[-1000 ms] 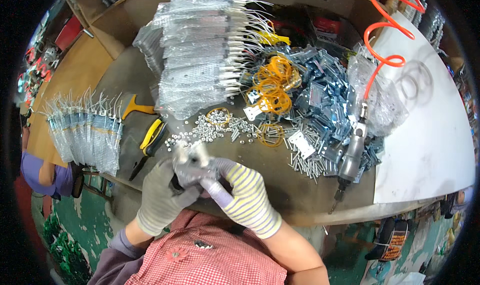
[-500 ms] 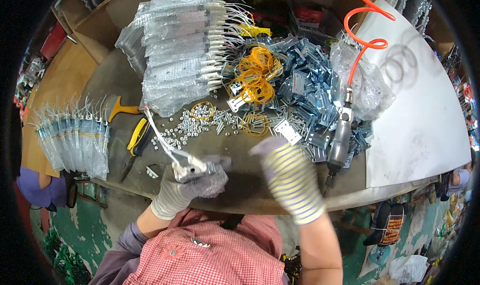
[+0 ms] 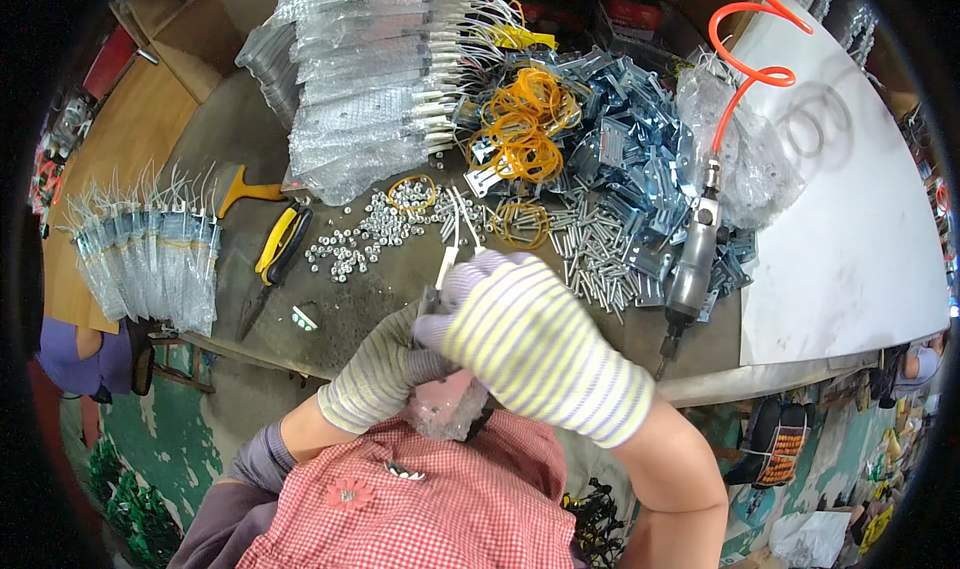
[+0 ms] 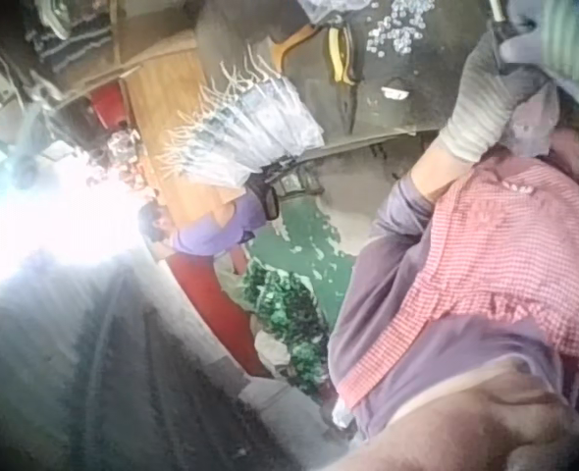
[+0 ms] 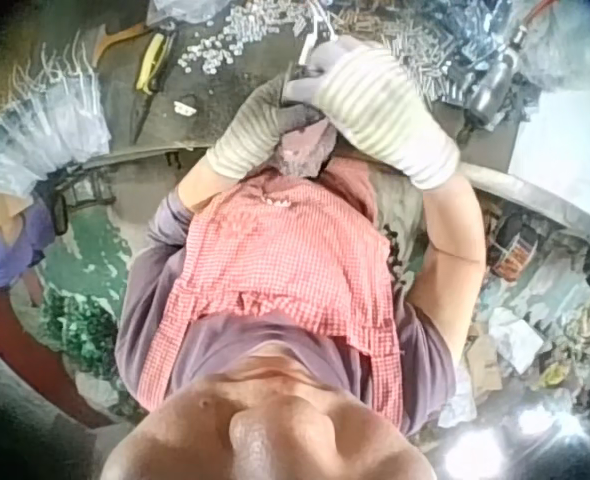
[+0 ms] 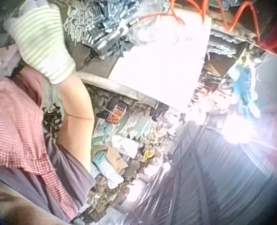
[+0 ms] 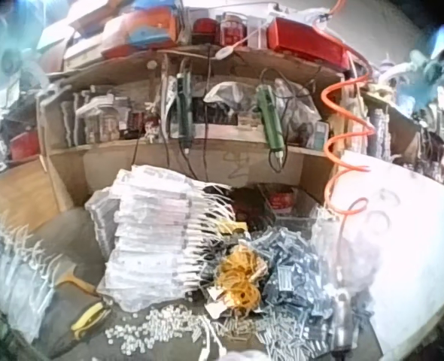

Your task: Assembling metal brackets onto electrical components using a pneumatic screwdriver at a workbench.

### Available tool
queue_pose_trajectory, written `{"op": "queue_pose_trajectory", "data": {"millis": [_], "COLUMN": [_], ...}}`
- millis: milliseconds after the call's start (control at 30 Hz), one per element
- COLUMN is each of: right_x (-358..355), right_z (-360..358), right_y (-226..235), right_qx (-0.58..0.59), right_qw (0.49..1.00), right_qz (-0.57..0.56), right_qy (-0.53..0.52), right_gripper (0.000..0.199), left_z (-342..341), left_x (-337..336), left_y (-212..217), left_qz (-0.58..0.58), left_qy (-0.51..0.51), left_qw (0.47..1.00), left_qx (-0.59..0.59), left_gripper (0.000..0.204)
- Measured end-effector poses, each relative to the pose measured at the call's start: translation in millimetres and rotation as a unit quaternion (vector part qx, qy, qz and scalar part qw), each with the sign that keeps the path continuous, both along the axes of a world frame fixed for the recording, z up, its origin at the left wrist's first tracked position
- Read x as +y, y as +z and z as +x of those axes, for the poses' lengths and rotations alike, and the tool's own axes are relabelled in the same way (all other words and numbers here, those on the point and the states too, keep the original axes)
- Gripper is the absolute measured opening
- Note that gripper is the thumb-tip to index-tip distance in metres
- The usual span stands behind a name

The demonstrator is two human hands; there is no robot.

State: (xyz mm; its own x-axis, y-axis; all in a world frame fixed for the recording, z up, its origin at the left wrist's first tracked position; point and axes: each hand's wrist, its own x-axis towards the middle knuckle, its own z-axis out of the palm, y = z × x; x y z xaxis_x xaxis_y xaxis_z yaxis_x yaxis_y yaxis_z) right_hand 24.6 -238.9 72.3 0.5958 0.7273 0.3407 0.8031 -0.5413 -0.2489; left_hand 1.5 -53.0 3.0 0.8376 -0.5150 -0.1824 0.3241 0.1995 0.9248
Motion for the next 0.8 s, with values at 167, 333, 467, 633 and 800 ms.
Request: {"op": "queue_pose_trajectory", "data": {"millis": [167, 333, 467, 633, 800], "right_x": [3.0, -6.2, -1.4, -2.9, -7.2], "right_z": [-0.3, -4.4, -2.1, -11.4, -18.5], "right_y": [-12.3, -43.7, -43.7, -45.8, -43.8], "right_qx": [0.035, 0.031, -0.055, -0.034, -0.049], "right_qw": [0.978, 0.948, 0.940, 0.938, 0.932], "right_qz": [0.189, 0.273, 0.283, 0.297, 0.295], "right_qy": [-0.082, -0.158, -0.183, -0.177, -0.206], "right_gripper": [0.028, 0.024, 0.021, 0.020, 0.020], "left_z": [-6.1, -7.7, -11.2, -16.0, -13.3], "left_x": [8.0, 5.0, 4.3, 2.0, 3.8], "left_y": [-1.7, 5.7, 0.8, 0.3, 2.9], "left_qz": [-0.005, -0.069, -0.037, -0.026, -0.034], "left_qy": [0.000, -0.043, -0.063, -0.037, -0.055], "left_qw": [0.996, 0.993, 0.994, 0.992, 0.991], "left_qx": [0.089, 0.088, 0.076, 0.117, 0.116], "left_gripper": [0.044, 0.043, 0.040, 0.037, 0.036]}}
